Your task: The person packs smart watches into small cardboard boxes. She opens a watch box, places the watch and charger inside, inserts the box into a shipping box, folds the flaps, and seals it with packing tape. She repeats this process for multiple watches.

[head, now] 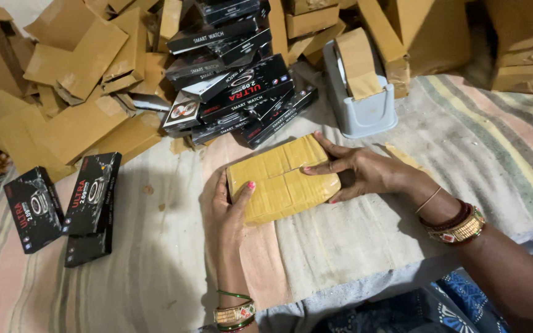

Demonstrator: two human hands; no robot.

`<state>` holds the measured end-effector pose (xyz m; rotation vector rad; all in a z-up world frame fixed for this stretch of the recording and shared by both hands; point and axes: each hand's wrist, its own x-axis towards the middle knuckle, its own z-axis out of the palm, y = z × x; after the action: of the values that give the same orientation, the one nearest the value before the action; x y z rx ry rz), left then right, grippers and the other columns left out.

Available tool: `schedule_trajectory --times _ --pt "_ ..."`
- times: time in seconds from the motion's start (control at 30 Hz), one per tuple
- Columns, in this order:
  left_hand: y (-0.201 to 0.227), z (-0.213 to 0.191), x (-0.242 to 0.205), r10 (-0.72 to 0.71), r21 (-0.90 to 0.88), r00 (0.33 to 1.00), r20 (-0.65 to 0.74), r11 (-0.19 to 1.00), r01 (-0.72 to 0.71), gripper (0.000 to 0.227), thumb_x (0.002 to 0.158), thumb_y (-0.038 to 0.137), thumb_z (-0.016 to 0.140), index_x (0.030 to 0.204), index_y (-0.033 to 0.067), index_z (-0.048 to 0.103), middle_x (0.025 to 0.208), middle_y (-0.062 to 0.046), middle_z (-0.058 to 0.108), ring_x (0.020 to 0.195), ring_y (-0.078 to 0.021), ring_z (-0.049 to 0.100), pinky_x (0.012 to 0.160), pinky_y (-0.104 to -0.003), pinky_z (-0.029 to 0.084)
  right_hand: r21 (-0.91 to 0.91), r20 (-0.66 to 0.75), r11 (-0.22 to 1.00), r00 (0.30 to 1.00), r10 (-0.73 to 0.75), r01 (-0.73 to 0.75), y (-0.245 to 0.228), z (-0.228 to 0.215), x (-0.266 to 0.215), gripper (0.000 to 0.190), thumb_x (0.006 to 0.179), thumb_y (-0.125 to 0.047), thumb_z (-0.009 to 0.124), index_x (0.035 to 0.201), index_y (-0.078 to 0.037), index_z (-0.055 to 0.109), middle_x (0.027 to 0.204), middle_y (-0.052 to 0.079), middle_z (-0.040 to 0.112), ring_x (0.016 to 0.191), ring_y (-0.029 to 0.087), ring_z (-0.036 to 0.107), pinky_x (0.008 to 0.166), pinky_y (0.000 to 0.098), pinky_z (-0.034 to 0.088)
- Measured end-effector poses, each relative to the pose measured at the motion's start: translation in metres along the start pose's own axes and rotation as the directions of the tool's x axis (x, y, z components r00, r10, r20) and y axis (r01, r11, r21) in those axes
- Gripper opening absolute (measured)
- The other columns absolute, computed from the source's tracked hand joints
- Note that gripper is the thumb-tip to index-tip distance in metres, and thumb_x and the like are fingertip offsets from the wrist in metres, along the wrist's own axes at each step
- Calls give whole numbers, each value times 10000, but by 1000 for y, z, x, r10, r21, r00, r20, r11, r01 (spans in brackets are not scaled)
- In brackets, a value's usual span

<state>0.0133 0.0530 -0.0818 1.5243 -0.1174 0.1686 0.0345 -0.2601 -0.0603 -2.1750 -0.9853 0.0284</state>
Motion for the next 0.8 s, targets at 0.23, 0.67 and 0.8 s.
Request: schedule_trajectory --times 0.23,0.67,0.8 --pt "-5 -1 3 -89 -55 996 7 994 89 554 902 57 705 1416 -2 509 1219 -96 659 1075 -141 622 919 -264 517 74 -2 988 990 139 -138 -1 -1 -6 737 706 -107 841 1352 -392 631 1674 68 248 1350 280 548 1042 338 499" --pt "41 140 49 353 811 886 300 394 -432 876 758 244 873 1504 114 434 1618 -110 357 1560 -318 188 1247 -630 118 -250 -842 785 527 112 -566 31 -45 -9 399 1013 -396 720 1179 -35 757 1339 265 601 1147 424 584 910 499 500" --pt "43 200 91 232 835 828 510 98 -542 1084 687 211 852 1582 135 245 1677 -84 196 1562 -246 116 1222 -688 55 -77 -825 759 469 316 -647 57 -48 19 449 972 -462 692 1050 -25 760 1321 306 549 1240 487 506 1019 572 478"
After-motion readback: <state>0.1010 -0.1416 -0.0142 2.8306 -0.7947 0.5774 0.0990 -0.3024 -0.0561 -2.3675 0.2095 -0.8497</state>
